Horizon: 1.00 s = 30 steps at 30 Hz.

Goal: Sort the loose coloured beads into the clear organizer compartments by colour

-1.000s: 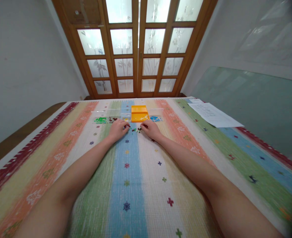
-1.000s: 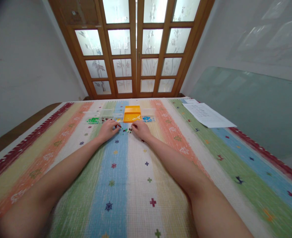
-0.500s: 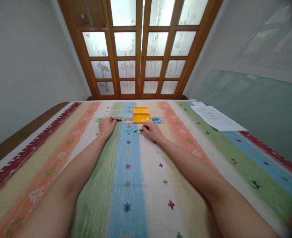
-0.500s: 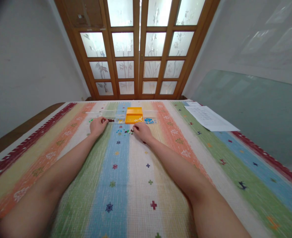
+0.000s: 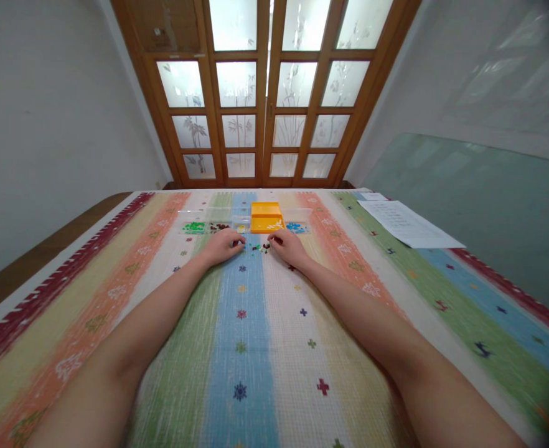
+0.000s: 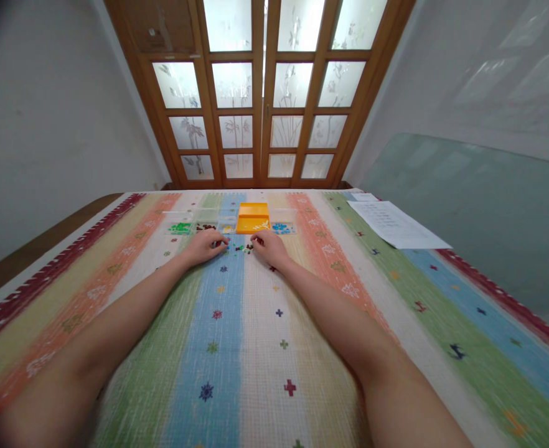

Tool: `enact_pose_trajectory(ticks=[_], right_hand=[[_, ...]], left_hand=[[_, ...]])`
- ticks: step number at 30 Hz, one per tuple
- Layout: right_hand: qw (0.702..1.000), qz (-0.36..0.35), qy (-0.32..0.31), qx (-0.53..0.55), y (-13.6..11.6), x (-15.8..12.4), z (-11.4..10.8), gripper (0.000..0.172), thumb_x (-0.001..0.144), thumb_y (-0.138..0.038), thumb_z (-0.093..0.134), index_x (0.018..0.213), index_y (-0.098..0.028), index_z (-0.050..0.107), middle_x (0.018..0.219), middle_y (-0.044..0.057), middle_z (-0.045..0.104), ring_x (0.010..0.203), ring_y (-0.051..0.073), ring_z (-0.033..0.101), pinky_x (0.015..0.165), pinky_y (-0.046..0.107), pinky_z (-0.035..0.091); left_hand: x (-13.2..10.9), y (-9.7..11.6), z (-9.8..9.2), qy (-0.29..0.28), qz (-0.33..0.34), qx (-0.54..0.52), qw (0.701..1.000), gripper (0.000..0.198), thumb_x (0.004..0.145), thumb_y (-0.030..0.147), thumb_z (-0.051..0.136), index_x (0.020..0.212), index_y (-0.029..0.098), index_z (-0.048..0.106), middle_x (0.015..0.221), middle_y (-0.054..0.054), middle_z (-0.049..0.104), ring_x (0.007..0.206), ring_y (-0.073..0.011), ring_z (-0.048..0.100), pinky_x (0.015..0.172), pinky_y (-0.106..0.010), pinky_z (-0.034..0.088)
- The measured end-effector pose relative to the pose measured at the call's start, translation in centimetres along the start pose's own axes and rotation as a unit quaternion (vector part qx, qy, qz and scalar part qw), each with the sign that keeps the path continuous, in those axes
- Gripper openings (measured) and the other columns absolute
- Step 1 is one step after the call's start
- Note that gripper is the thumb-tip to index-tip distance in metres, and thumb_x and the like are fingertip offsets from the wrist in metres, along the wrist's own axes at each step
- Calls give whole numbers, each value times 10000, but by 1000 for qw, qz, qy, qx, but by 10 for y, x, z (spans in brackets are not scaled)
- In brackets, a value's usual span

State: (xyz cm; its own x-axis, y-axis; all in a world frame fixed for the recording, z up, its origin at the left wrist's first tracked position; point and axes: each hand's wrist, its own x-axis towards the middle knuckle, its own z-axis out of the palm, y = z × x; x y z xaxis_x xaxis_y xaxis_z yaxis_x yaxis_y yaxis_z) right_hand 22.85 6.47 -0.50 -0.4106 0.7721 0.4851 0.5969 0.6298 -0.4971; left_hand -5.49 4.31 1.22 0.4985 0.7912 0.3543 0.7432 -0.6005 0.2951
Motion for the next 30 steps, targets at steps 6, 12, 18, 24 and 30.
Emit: enact_pose_trajectory(ticks=[6, 12, 18, 24, 30], right_hand=[[994, -71, -86, 3, 4, -3, -10, 181, 865, -78, 591, 916, -197, 718, 884, 38, 689, 844, 188, 598, 787, 288, 424], [992, -81, -90, -43, 1, -6, -10, 128, 895, -136, 625, 935, -207, 725, 924, 57, 673, 918, 209, 595, 834, 312, 430], [991, -78, -99, -54, -2, -6, -11, 74, 918, -174, 648, 925, -201, 716, 921, 57, 660, 912, 205, 588, 824, 311, 428], [991, -84, -97, -47, 0, -6, -9, 79, 935, -183, 640, 931, -205, 716, 943, 60, 665, 934, 207, 589, 834, 316, 427], [992, -81, -82, -51, 0, -6, -9, 86, 953, -196, 635, 933, -206, 717, 919, 53, 663, 901, 201, 586, 805, 303, 416]], left_hand=[[2, 21, -3, -65, 72, -8, 995, 218, 957, 324, 618, 1084, 242, 774, 955, -48, 736, 951, -210, 647, 916, -334, 464], [1, 24, -2, -93, 83, 8, 992, 217, 950, 312, 631, 1095, 243, 777, 1003, -58, 741, 1009, -226, 654, 911, -327, 462], [2, 29, 7, -81, 47, 19, 995, 174, 934, 287, 626, 1025, 234, 764, 894, -37, 721, 902, -211, 645, 837, -311, 460], [3, 37, 15, -48, 10, 25, 998, 152, 923, 282, 611, 960, 219, 745, 823, -32, 691, 805, -200, 610, 742, -306, 427], [2, 15, 6, 29, -63, 32, 997, 197, 943, 330, 589, 971, 213, 746, 801, -45, 681, 798, -212, 596, 753, -315, 417]])
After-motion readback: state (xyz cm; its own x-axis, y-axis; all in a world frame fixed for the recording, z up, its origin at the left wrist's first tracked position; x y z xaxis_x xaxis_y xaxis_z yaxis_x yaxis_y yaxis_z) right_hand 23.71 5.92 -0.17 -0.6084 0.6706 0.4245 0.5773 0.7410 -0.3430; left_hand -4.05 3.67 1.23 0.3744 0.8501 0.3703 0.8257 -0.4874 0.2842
